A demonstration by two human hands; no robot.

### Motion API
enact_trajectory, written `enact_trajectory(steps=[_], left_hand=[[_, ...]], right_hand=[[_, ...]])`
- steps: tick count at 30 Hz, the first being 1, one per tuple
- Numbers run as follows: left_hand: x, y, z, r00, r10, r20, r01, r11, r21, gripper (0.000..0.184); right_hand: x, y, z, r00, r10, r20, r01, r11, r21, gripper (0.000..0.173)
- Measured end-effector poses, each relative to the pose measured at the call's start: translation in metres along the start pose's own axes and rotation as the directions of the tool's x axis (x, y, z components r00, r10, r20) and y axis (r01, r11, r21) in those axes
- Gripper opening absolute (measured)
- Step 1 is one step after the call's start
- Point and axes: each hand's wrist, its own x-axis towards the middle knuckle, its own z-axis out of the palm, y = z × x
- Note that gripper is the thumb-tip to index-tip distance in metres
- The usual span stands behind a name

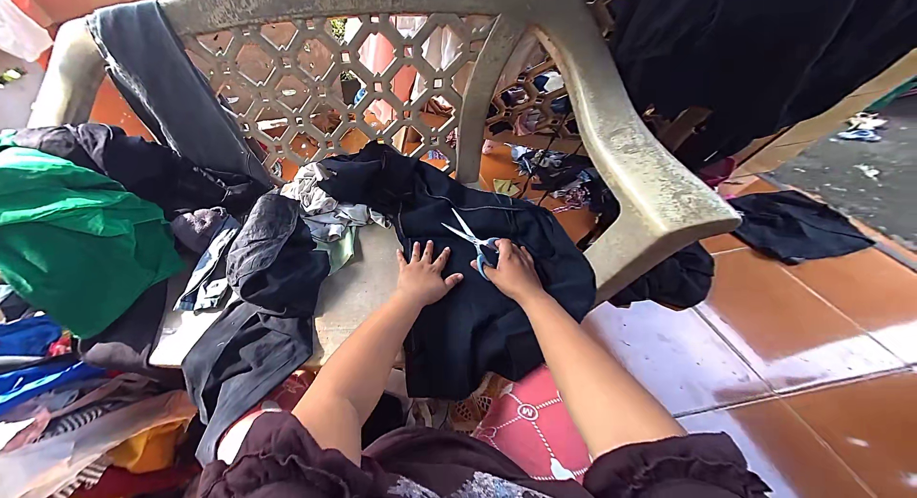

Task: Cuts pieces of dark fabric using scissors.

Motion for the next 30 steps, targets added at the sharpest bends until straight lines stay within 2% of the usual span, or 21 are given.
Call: enact_trajectory(steps=[10, 15, 19, 21, 23, 24, 25, 26, 28, 30], left_hand=[[0.052, -0.012, -0.011, 1.0, 0.018, -0.017, -0.017, 1.0, 0.022, 0.07], [0.06, -0.015, -0.011, 0.996, 0.027, -0.08, -0.026, 0.999, 0.019, 0.068], [0.062, -0.017, -0.011, 0.986, 0.049, -0.158, -0.056, 0.998, -0.036, 0.058], [0.054, -0.021, -0.006, 0.937, 0.082, -0.339, -0.132, 0.983, -0.128, 0.046], [0.04, -0.028, 0.002, 0.787, 0.073, -0.612, -0.254, 0.943, -0.215, 0.035], [0.031, -0.032, 0.005, 0.714, 0.02, -0.7, -0.28, 0.925, -0.258, 0.033], [0.017, -0.036, 0.005, 0.679, -0.059, -0.732, -0.266, 0.909, -0.32, 0.032], [-0.001, -0.04, 0.003, 0.693, -0.15, -0.705, -0.217, 0.889, -0.403, 0.031], [-0.046, -0.048, -0.002, 0.779, -0.285, -0.559, -0.085, 0.835, -0.543, 0.03], [-0.092, -0.052, -0.002, 0.861, -0.332, -0.385, 0.026, 0.785, -0.619, 0.029]], right_hand=[[0.044, 0.001, -0.004, 1.0, 0.02, 0.006, -0.02, 1.0, 0.001, 0.074], [0.054, 0.006, 0.001, 0.998, -0.022, -0.062, 0.024, 0.999, 0.028, 0.07], [0.058, 0.007, 0.002, 0.994, -0.046, -0.102, 0.05, 0.998, 0.04, 0.067], [0.055, 0.008, 0.002, 0.987, -0.081, -0.137, 0.089, 0.994, 0.057, 0.066], [0.05, 0.01, 0.003, 0.967, -0.147, -0.207, 0.164, 0.984, 0.071, 0.064], [0.047, 0.011, 0.003, 0.952, -0.182, -0.247, 0.205, 0.976, 0.07, 0.063], [0.045, 0.013, 0.003, 0.937, -0.212, -0.279, 0.239, 0.969, 0.067, 0.062], [0.043, 0.014, 0.001, 0.928, -0.228, -0.294, 0.26, 0.963, 0.073, 0.062], [0.039, 0.013, -0.007, 0.93, -0.208, -0.302, 0.255, 0.959, 0.126, 0.061], [0.033, 0.005, -0.021, 0.932, -0.159, -0.326, 0.241, 0.944, 0.227, 0.06]])
